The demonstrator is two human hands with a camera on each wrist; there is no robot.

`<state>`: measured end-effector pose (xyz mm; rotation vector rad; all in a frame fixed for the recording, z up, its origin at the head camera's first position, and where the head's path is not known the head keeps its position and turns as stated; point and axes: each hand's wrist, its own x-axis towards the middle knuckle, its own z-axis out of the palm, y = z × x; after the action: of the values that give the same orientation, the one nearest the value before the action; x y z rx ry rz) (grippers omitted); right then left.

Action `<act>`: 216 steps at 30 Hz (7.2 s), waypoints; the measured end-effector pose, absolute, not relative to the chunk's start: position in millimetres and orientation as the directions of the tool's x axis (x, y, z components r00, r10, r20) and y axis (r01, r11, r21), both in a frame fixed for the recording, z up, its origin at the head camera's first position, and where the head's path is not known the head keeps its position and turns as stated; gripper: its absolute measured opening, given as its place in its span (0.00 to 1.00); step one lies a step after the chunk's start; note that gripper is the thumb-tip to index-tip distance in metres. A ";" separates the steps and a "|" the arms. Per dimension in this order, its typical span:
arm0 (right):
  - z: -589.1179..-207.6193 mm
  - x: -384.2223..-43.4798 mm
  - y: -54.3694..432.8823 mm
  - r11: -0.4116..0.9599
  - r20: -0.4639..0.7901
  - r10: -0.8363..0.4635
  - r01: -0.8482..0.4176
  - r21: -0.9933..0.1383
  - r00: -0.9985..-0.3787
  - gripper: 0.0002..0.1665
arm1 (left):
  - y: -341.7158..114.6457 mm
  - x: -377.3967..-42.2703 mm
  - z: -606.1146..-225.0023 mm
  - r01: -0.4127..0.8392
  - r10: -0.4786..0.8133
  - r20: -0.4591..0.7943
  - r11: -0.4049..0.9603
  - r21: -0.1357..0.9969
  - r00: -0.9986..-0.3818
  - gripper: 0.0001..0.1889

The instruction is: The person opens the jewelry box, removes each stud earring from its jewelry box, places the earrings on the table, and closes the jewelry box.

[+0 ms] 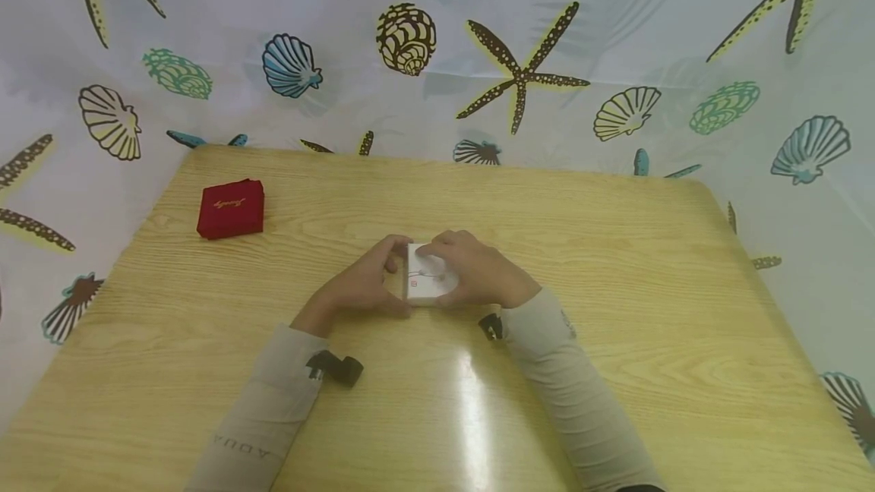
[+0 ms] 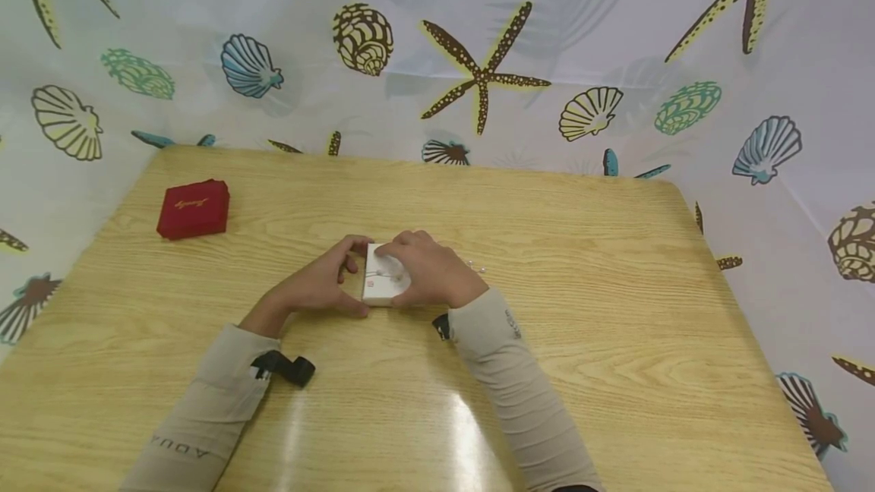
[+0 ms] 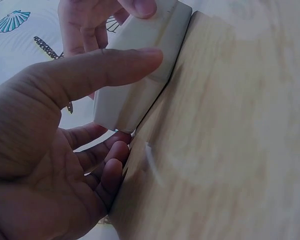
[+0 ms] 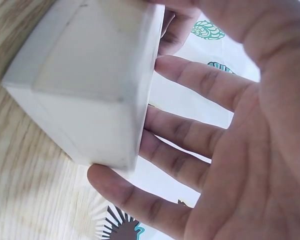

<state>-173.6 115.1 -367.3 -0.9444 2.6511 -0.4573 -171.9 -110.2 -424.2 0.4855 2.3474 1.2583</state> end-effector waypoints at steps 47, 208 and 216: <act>-369.9 -187.9 137.8 0.671 -0.122 -0.676 -0.538 -0.510 -0.727 0.48 | -106.4 -173.1 -417.2 0.105 0.489 -0.196 0.523 0.846 -0.850 0.54; -374.0 -246.8 248.0 0.826 -0.270 -0.438 -0.266 -0.497 -0.857 0.49 | -364.4 -238.5 -383.7 -0.181 0.086 -0.415 0.807 0.562 -0.906 0.57; -372.1 -247.0 247.9 0.824 -0.260 -0.447 -0.280 -0.493 -0.856 0.48 | -359.0 -237.8 -384.4 -0.159 0.099 -0.405 0.816 0.556 -0.909 0.57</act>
<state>-247.0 247.9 -372.1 -0.5462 2.6393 -0.6341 -237.8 -359.0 -384.4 -0.0450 2.5787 0.8416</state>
